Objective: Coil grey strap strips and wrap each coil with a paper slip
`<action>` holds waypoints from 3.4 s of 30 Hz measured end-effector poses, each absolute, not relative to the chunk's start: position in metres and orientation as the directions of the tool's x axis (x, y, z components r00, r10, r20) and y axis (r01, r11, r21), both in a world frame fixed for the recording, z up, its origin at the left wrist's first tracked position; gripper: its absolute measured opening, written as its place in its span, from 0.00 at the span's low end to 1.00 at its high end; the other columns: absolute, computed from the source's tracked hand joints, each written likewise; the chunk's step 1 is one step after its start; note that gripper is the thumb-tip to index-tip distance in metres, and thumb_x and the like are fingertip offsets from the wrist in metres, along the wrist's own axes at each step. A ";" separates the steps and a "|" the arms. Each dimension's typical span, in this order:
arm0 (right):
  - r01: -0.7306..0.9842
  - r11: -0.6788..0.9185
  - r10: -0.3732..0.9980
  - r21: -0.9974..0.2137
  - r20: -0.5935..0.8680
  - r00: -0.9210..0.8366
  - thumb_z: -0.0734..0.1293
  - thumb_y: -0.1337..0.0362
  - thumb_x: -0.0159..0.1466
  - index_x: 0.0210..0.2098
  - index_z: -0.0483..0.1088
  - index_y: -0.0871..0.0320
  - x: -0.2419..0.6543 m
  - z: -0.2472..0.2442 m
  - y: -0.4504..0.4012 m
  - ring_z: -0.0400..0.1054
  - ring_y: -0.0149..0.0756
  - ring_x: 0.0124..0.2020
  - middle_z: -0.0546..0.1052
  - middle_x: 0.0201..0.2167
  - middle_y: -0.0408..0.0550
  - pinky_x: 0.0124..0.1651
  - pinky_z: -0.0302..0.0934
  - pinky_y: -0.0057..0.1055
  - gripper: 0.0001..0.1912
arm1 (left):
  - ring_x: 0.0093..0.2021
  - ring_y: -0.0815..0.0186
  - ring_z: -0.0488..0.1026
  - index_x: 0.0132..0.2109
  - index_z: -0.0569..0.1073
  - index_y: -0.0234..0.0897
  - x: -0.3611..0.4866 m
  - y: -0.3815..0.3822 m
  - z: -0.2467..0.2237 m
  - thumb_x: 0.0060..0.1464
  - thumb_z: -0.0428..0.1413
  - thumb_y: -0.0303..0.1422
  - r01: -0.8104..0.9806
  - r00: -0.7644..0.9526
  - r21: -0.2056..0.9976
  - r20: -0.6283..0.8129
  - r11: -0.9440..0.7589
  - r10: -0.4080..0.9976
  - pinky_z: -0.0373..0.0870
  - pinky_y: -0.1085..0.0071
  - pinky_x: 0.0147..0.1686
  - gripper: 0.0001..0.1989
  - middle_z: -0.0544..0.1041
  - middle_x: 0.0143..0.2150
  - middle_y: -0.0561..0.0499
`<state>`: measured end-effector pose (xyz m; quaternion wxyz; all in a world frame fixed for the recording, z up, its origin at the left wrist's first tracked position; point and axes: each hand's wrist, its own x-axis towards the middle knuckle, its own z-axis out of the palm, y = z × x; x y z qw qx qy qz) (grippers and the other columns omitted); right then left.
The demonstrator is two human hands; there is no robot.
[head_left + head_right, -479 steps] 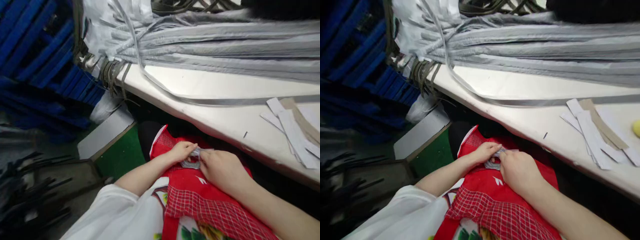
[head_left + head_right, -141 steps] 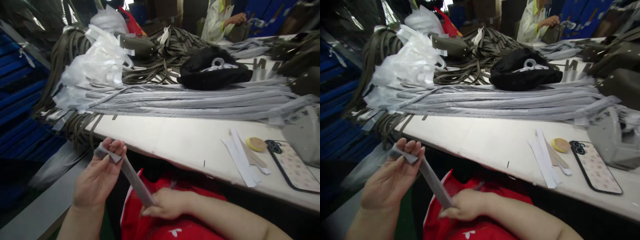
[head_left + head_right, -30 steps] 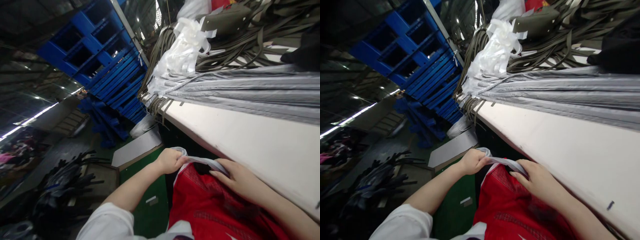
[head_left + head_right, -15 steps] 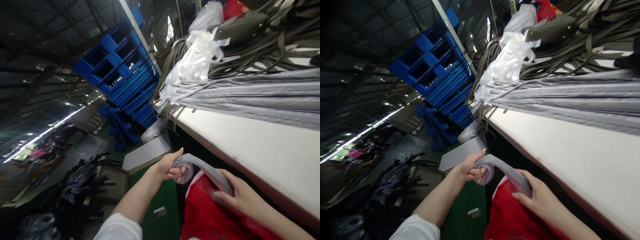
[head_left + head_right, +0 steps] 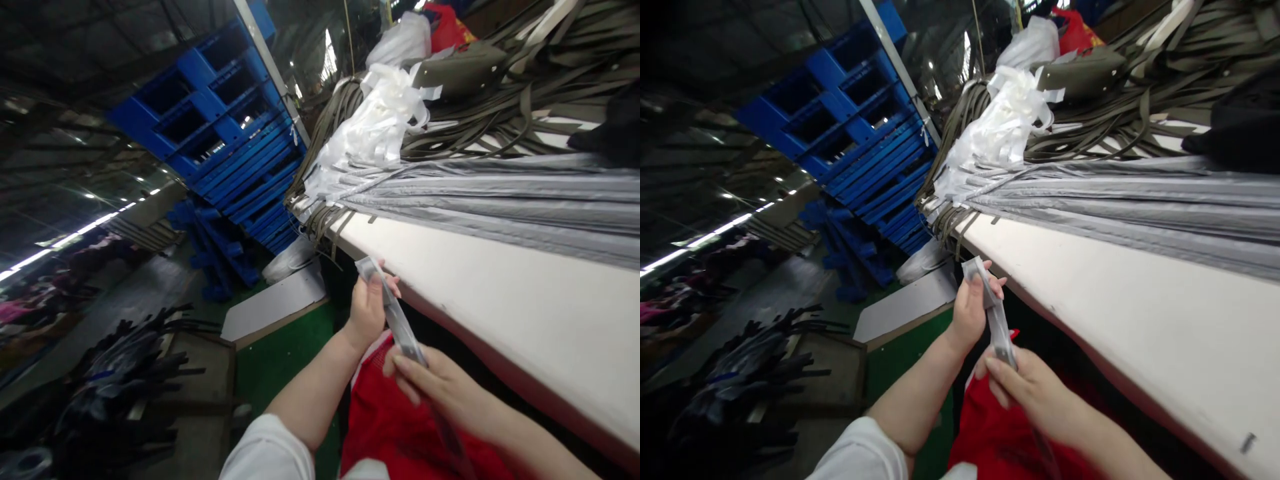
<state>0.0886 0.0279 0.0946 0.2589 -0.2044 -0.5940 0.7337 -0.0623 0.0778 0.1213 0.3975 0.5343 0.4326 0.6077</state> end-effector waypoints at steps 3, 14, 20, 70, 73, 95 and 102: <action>-0.168 -0.300 0.654 -0.939 -0.074 -0.753 0.60 0.47 0.67 0.35 0.69 0.60 0.115 0.094 0.040 0.54 0.26 0.20 0.63 0.18 0.38 0.24 0.50 0.25 0.22 | 0.42 0.58 0.73 0.46 0.70 0.31 -0.049 0.063 0.096 0.64 0.40 0.51 0.560 0.255 0.659 0.440 -0.503 0.861 0.68 0.56 0.51 0.27 0.74 0.36 0.44; 0.568 0.361 0.615 -0.740 -0.269 -0.741 0.60 0.60 0.67 0.37 0.72 0.55 0.172 0.064 0.024 0.71 0.41 0.35 0.79 0.35 0.48 0.39 0.59 0.34 0.10 | 0.18 0.69 0.64 0.22 0.66 0.37 -0.073 0.048 0.086 0.62 0.44 0.53 0.709 0.704 0.334 -0.295 -0.621 0.646 0.63 0.71 0.25 0.29 0.66 0.18 0.54; 0.459 0.310 0.652 -0.833 -0.166 -0.740 0.52 0.53 0.72 0.29 0.65 0.55 0.162 0.052 0.026 0.64 0.34 0.26 0.71 0.25 0.42 0.32 0.57 0.30 0.21 | 0.14 0.73 0.60 0.28 0.74 0.35 -0.092 0.054 0.091 0.53 0.54 0.57 0.619 0.700 0.774 -0.621 0.134 0.354 0.57 0.75 0.18 0.27 0.65 0.14 0.57; 0.913 -0.204 0.941 -0.354 0.185 0.282 0.60 0.60 0.68 0.42 0.70 0.58 0.292 0.097 -0.054 0.70 0.41 0.37 0.77 0.35 0.52 0.42 0.64 0.36 0.10 | 0.42 0.60 0.77 0.40 0.80 0.42 -0.005 0.008 0.007 0.61 0.48 0.44 0.552 0.540 0.831 -0.418 0.067 0.730 0.73 0.72 0.45 0.18 0.82 0.40 0.50; 0.940 -0.335 0.917 -0.061 0.207 0.340 0.62 0.58 0.67 0.44 0.69 0.59 0.323 0.083 -0.060 0.70 0.48 0.40 0.76 0.39 0.57 0.43 0.63 0.42 0.12 | 0.42 0.60 0.78 0.40 0.81 0.42 -0.003 0.011 0.005 0.60 0.49 0.45 0.548 0.532 0.832 -0.423 0.082 0.734 0.73 0.72 0.44 0.18 0.82 0.40 0.51; 0.971 -0.223 0.965 0.091 0.161 0.206 0.55 0.67 0.69 0.44 0.71 0.60 0.338 0.067 -0.067 0.71 0.46 0.39 0.78 0.38 0.57 0.44 0.64 0.41 0.14 | 0.41 0.60 0.78 0.39 0.80 0.40 0.003 0.012 0.018 0.60 0.48 0.45 0.561 0.501 0.823 -0.428 0.095 0.752 0.74 0.71 0.43 0.20 0.82 0.38 0.49; 0.938 -0.342 0.907 0.058 0.284 0.313 0.56 0.63 0.70 0.41 0.72 0.60 0.346 0.071 -0.068 0.73 0.45 0.37 0.79 0.38 0.57 0.40 0.64 0.38 0.14 | 0.40 0.61 0.78 0.41 0.80 0.40 0.000 0.009 0.017 0.61 0.48 0.45 0.557 0.498 0.823 -0.435 0.108 0.750 0.73 0.73 0.43 0.19 0.82 0.39 0.49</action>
